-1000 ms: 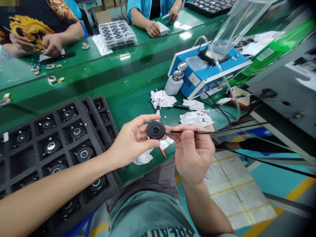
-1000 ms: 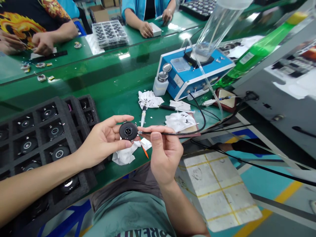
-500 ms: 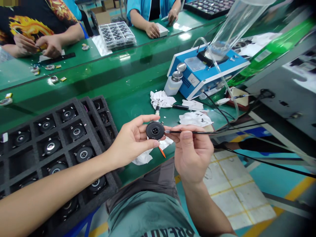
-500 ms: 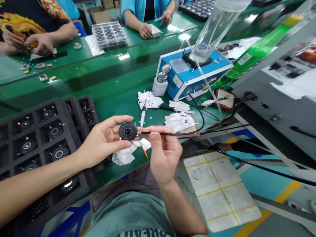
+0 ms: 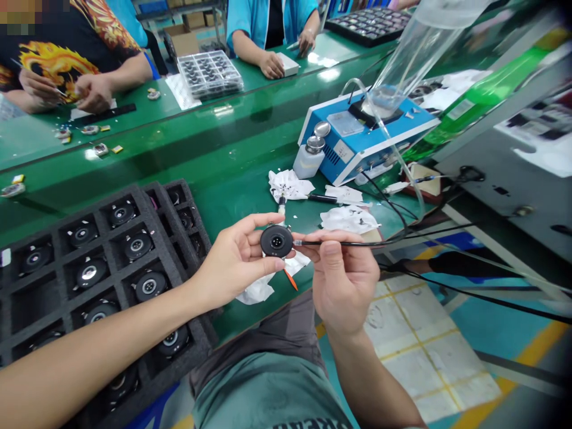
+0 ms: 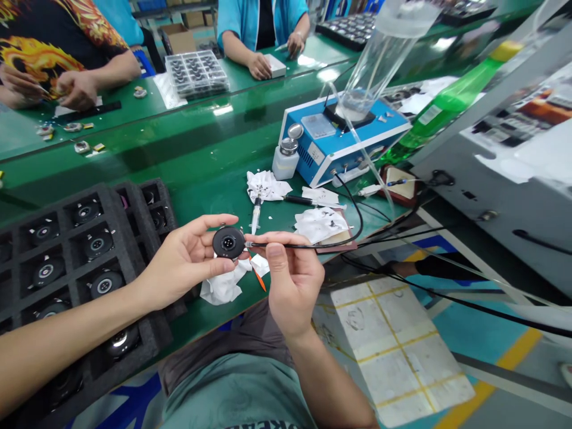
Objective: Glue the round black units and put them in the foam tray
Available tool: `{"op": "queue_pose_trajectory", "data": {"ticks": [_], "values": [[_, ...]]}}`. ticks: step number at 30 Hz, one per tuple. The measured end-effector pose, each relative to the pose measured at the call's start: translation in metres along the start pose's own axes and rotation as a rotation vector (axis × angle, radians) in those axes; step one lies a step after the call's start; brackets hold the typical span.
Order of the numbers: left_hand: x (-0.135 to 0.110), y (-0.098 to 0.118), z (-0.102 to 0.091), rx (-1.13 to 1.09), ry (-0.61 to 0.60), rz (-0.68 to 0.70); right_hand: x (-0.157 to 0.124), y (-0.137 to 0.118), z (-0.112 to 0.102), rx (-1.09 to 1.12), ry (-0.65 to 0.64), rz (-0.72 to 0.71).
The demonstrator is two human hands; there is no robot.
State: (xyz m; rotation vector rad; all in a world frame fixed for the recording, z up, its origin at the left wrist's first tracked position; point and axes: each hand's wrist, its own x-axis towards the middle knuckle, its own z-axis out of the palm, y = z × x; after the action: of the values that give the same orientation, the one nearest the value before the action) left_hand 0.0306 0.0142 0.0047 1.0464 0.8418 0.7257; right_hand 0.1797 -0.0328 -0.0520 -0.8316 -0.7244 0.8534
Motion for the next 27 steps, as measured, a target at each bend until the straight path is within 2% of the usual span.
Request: {"op": "queue_pose_trajectory", "data": {"ticks": [6,11,27], "values": [[0.0017,0.0045,-0.0006,0.063,0.044,-0.011,0.0030,0.0032,0.0008,0.085,-0.061,-0.004],[0.0010,0.0086,0.0021,0.065,0.060,-0.032,0.0040,0.0031,0.0005,0.074,-0.063,0.012],[0.0011,0.0026,-0.0015,0.059,0.000,-0.002,0.0003,0.0030,-0.0011,0.067,-0.047,-0.009]]}}
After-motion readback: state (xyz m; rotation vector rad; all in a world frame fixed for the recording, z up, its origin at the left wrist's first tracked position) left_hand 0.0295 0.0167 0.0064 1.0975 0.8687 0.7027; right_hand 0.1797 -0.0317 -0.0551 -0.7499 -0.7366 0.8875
